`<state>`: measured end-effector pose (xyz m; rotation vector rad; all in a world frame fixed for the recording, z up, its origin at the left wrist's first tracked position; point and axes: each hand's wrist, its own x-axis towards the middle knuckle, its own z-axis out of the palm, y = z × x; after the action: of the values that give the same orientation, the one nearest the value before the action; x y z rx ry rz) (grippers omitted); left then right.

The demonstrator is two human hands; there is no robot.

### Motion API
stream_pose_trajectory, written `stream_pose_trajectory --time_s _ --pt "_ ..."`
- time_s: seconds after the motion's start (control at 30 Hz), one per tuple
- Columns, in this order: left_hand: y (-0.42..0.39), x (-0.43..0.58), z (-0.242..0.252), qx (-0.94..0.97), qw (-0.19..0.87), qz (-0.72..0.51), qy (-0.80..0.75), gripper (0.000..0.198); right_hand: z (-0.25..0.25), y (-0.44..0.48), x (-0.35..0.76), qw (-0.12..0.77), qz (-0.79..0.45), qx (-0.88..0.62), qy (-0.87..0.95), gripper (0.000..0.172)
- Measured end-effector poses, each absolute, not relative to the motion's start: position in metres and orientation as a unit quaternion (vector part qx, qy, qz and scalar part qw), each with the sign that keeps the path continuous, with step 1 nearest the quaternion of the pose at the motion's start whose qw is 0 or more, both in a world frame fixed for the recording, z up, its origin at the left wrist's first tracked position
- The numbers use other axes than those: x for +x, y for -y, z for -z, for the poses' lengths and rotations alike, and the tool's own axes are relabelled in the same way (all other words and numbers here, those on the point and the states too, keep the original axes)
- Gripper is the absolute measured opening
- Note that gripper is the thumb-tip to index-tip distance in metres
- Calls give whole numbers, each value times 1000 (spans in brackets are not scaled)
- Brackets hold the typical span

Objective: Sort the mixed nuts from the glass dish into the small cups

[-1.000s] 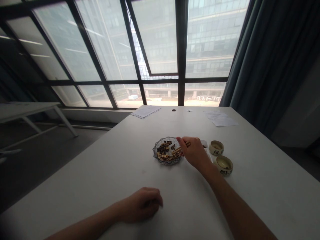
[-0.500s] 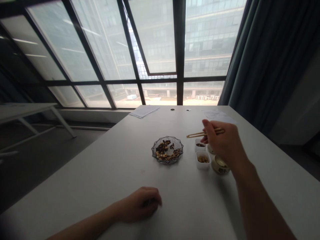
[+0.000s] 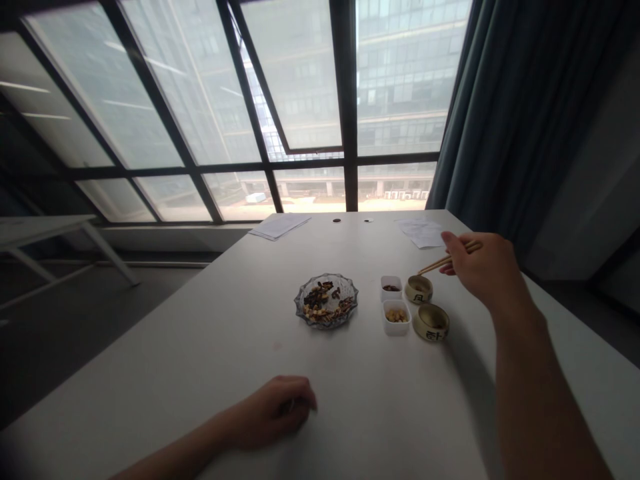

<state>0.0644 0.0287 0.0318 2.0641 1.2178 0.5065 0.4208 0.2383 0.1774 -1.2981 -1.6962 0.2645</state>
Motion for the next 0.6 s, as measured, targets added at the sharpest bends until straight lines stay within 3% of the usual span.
stream_pose_trajectory --time_s 0.23,0.47,0.6 --pt "-29 64 -30 792 341 -190 -470 21 -180 -232 417 498 -125 -529 675 44" --pt "-29 64 -32 792 342 -183 -471 20 -185 -221 393 580 -212 -464 635 43" --pt "-29 64 -33 792 341 -191 -470 20 -177 -217 369 558 -261 -411 671 44"
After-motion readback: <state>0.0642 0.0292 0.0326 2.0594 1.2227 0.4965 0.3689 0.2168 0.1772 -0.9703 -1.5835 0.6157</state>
